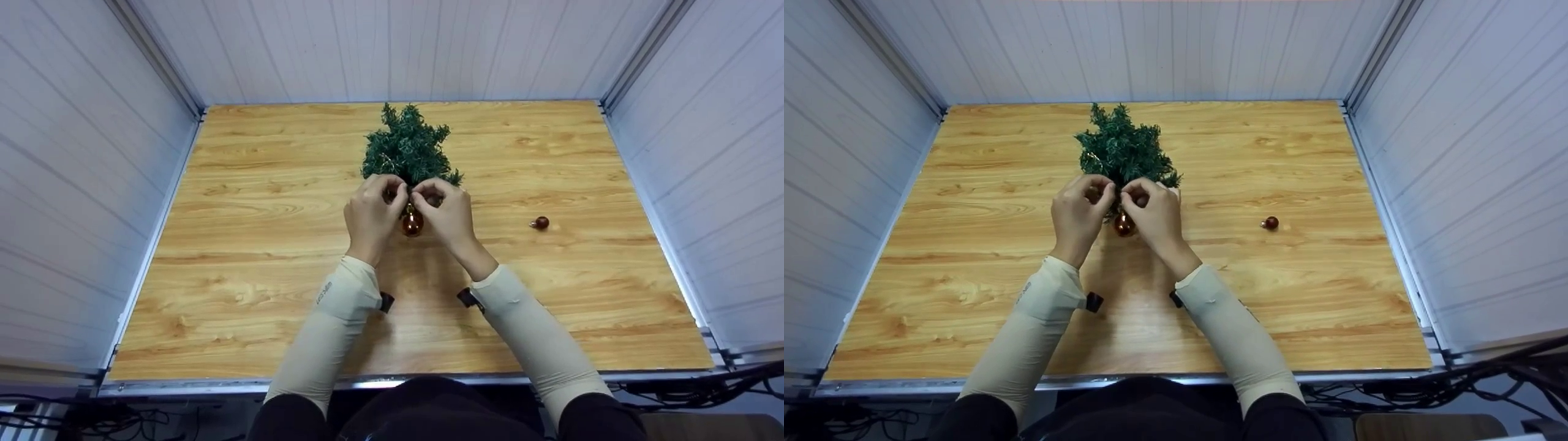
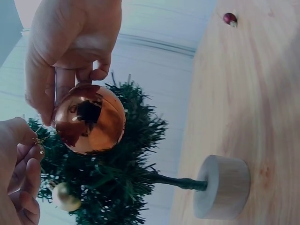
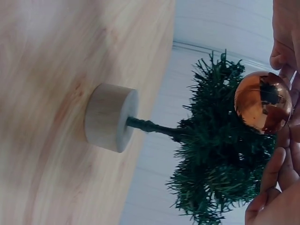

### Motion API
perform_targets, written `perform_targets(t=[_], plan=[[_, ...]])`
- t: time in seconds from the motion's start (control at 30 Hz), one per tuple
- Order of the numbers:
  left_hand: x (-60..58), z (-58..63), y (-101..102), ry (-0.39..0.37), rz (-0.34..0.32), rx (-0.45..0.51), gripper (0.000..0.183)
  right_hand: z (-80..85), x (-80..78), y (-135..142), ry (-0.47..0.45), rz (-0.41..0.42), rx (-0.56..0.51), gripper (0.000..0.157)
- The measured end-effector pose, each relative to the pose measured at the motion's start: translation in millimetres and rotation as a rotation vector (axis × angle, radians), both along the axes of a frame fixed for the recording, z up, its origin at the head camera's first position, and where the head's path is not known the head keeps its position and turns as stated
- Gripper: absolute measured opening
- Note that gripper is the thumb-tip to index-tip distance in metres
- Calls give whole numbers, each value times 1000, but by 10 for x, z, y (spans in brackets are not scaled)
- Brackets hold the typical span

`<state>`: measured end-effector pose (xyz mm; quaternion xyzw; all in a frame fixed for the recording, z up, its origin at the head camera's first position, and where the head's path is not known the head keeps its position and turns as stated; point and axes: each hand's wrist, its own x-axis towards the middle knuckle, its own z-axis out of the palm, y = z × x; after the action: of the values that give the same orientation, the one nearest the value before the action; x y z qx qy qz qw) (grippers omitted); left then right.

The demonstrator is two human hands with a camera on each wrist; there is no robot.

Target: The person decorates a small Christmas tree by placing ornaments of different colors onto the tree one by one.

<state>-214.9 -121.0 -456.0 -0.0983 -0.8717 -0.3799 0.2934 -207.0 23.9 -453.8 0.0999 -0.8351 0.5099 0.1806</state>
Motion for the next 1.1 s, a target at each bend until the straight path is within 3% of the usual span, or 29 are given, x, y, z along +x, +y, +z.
perform_targets(t=[0.2, 0.57, 0.8, 1.1], plan=[[-46, -84, 56, 40, 25, -81, 9, -93, -65, 4, 34, -101, 67, 5], [-83, -149, 109, 165, 143, -207, 7, -116, -94, -58, 70, -277, 237, 7], [-77, -197, 128, 207, 192, -303, 8, -131, -101, -58, 97, -290, 331, 6], [-15, -244, 123, 197, 161, -320, 11, -187, -62, -36, 121, -284, 375, 6]])
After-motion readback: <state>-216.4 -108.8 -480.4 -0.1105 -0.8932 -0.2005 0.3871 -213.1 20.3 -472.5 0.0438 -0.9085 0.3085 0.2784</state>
